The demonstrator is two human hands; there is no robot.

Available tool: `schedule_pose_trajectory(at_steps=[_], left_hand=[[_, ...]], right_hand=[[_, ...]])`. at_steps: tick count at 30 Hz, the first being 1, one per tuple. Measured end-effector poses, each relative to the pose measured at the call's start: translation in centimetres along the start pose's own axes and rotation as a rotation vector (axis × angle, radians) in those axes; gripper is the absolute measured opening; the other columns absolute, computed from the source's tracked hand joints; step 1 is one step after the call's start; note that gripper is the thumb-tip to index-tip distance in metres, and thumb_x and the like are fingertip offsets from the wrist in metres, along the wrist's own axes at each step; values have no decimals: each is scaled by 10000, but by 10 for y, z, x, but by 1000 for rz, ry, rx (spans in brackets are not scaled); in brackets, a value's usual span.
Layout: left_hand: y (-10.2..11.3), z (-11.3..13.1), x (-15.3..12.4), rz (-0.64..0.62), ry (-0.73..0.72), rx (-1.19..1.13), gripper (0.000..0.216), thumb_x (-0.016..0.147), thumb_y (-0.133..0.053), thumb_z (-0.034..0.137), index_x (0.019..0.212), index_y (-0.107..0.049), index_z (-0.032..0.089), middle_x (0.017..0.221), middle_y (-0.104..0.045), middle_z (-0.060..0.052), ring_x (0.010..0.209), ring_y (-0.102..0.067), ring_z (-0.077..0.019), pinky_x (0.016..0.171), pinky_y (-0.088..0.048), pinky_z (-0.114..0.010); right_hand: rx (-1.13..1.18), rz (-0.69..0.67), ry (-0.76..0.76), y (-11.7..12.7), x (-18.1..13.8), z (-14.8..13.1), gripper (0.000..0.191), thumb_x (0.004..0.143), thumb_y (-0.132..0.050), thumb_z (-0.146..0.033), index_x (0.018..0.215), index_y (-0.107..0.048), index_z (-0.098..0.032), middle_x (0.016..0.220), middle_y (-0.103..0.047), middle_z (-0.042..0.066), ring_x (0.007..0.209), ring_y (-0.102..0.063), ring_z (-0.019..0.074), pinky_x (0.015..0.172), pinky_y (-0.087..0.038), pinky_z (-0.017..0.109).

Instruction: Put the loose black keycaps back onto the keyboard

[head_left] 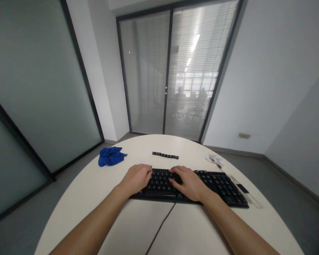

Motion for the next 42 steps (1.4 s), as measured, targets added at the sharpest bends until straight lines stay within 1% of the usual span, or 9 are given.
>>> schedule_pose_trajectory(at_steps=[7,11,18,21,24,28,33,37,42], left_hand=[[1,-15,24,34,172,-1,325,993,-424,366,1009,-721,235,1041,-764,-71,987,-696,-261,859,-499,-346],[-10,-38,60,21,210,-32,344,965,-469,267,1259,-644,229,1209,-724,-70,1098,-672,-232,933,-492,-317],[-32,-61,107,-22,182,-13,535,876,-576,189,1409,-533,212,1472,-544,-79,1291,-556,-228,1077,-414,-314],[-36,-59,113,-18,187,13,542,865,-608,228,1403,-538,226,1456,-558,-85,1305,-542,-256,1074,-416,-351],[-37,-55,117,-18,206,31,408,879,-610,294,1284,-634,251,1303,-672,-83,1203,-613,-269,995,-465,-362],[-34,-53,118,0,250,56,226,891,-588,310,1070,-718,259,1117,-742,-78,1069,-669,-272,895,-494,-357],[-24,-53,105,20,285,64,179,874,-595,295,949,-747,237,1044,-757,-92,997,-688,-292,830,-502,-360],[-12,-43,78,46,266,18,211,896,-579,318,1005,-746,252,1045,-766,-67,986,-695,-274,818,-506,-339],[-8,-22,37,83,179,-96,228,948,-548,359,1089,-714,292,1066,-766,12,992,-698,-183,858,-499,-255]], right_hand=[[1,6,-5,2,-1,-1,295,931,-585,-386,1158,-650,-209,1129,-696,90,1060,-620,268,971,-458,410],[5,13,-9,2,-1,-1,297,925,-595,-379,1160,-649,-206,1132,-696,90,1061,-618,267,974,-453,408],[5,7,-9,3,-2,-2,295,919,-602,-375,1159,-655,-213,1146,-697,86,1072,-617,266,965,-447,399],[4,10,-13,3,-2,-2,297,919,-604,-378,1161,-657,-216,1137,-699,82,1067,-618,265,971,-443,398],[5,14,-10,3,-2,-2,295,919,-605,-381,1157,-658,-214,1136,-698,80,1064,-616,263,973,-445,392],[2,13,-10,2,-2,-1,310,912,-613,-381,1170,-653,-214,1139,-696,82,1070,-612,264,972,-447,391],[0,14,-12,2,-2,-1,302,908,-618,-376,1157,-655,-209,1139,-697,82,1063,-615,261,970,-446,387],[-8,10,-11,1,-1,-1,304,910,-615,-378,1157,-655,-206,1139,-698,84,1069,-614,261,967,-443,389],[-17,12,-4,1,-2,-1,309,912,-610,-377,1160,-653,-197,1146,-694,90,1073,-609,259,971,-438,387]])
Point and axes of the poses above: each hand's wrist, its own x-axis towards the middle knuckle, its own y-axis out of the back of the hand, z = x × y, the point moved 6 cm from there along x, towards the middle knuckle
